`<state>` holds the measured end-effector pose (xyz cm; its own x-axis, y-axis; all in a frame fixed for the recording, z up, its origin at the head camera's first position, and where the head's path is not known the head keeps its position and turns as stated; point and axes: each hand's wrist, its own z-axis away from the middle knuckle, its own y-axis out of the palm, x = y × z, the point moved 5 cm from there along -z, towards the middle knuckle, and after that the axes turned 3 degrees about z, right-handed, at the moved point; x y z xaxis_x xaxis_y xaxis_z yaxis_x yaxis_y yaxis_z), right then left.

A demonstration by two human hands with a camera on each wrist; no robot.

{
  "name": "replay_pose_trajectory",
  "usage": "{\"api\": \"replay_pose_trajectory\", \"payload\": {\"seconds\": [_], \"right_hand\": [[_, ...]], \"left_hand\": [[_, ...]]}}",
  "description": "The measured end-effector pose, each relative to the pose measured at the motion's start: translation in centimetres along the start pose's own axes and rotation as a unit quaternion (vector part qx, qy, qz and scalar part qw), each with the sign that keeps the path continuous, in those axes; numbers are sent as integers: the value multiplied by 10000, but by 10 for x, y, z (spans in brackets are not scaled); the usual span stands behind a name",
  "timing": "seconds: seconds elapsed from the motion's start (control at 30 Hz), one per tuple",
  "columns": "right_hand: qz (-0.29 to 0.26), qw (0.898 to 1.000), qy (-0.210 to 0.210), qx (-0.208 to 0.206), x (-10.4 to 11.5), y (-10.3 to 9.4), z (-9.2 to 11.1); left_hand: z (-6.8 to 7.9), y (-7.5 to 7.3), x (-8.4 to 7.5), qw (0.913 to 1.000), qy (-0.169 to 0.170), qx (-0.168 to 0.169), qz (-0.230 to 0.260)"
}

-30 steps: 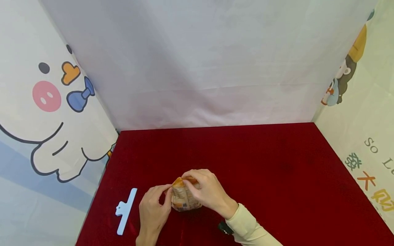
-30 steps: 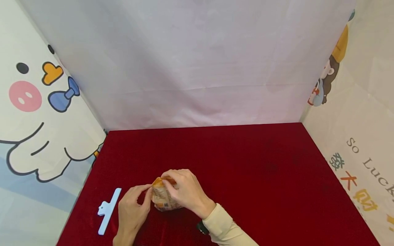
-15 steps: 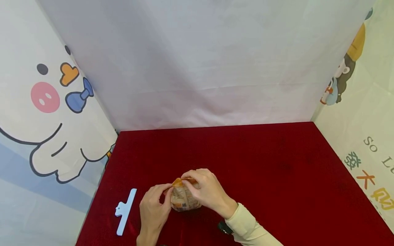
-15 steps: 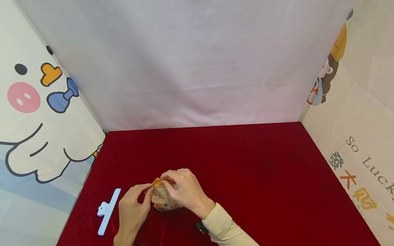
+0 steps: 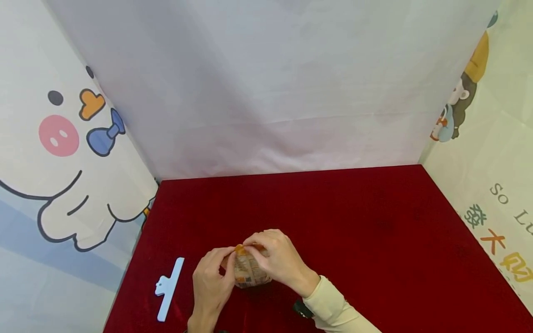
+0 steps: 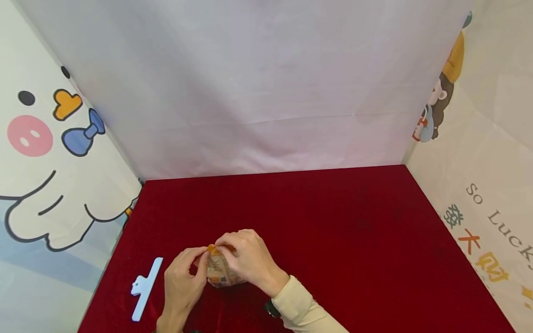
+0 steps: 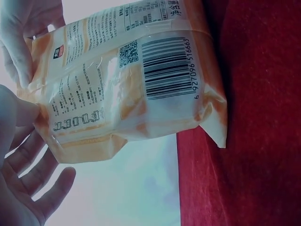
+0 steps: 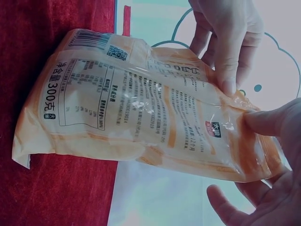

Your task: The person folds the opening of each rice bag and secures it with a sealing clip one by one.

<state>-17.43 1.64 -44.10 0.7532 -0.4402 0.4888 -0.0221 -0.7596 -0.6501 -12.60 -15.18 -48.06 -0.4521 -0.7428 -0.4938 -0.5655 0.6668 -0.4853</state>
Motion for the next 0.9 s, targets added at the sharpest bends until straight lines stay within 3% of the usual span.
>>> {"api": "replay_pose_trajectory", "payload": {"seconds": [0.47,0.9], "right_hand": [[29,9999,37,-100,2,0,0],[-202,9996,-112,-132,2,4,0]], "left_hand": [[-2,6,-3,10000,74,57,-31],[-2,8,-5,9991,60,-155,394]]}}
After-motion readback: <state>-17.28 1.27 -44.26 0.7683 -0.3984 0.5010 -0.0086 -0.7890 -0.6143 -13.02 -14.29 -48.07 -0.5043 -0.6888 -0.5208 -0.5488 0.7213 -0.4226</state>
